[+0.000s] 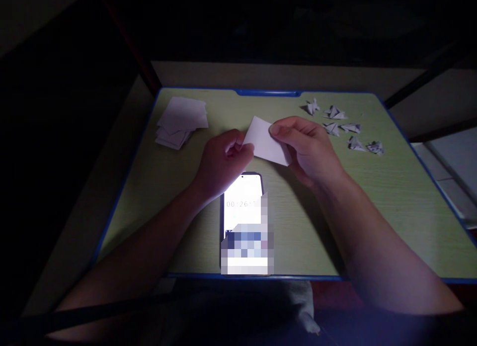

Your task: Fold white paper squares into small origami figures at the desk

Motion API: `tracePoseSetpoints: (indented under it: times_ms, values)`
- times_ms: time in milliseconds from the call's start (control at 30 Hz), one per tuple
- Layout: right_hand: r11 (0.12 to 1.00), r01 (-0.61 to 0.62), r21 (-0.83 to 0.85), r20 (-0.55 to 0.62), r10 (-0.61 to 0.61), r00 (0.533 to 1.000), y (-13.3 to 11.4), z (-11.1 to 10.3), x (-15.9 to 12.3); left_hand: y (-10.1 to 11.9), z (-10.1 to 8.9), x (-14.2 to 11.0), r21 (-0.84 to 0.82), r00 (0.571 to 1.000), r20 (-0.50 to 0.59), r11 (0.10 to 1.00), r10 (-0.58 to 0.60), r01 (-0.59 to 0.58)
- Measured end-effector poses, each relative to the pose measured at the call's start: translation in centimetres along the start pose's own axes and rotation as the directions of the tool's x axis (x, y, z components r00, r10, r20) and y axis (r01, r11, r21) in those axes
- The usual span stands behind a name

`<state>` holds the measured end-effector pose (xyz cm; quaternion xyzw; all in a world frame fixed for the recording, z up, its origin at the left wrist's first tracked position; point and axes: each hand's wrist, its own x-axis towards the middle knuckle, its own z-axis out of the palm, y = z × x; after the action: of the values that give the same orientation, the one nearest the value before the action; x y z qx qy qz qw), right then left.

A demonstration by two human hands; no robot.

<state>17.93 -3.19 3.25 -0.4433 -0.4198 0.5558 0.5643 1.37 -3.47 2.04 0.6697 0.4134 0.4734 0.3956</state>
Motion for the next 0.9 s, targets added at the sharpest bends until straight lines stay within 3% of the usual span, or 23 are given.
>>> tracePoseSetpoints:
  times_ms: [433, 633, 767, 900]
  values:
    - [0.994, 0.033, -0.104, 0.056, -0.027, 0.998, 0.5, -0.6, 0.2, 0.4, -0.2, -0.2, 0.067, 1.0, -0.006, 0.998, 0.007, -0.006]
    - [0.999, 0.052, -0.006, -0.045, -0.052, 0.998, 0.6, -0.1, 0.4, -0.2, -0.3, 0.6, -0.091, 0.997, -0.055, 0.995, -0.054, 0.048]
    - [0.997, 0.031, 0.077, 0.027, -0.033, 0.999, 0.7, 0.6, -0.1, -0.9, -0.7, 1.2, -0.159, 0.979, -0.149, 0.981, -0.137, 0.113]
    - [0.996, 0.071, 0.046, 0.095, -0.075, 0.993, 1.1, 1.3, -1.0, -1.6, -0.5, 1.2, -0.177, 0.968, -0.175, 0.973, -0.178, 0.147]
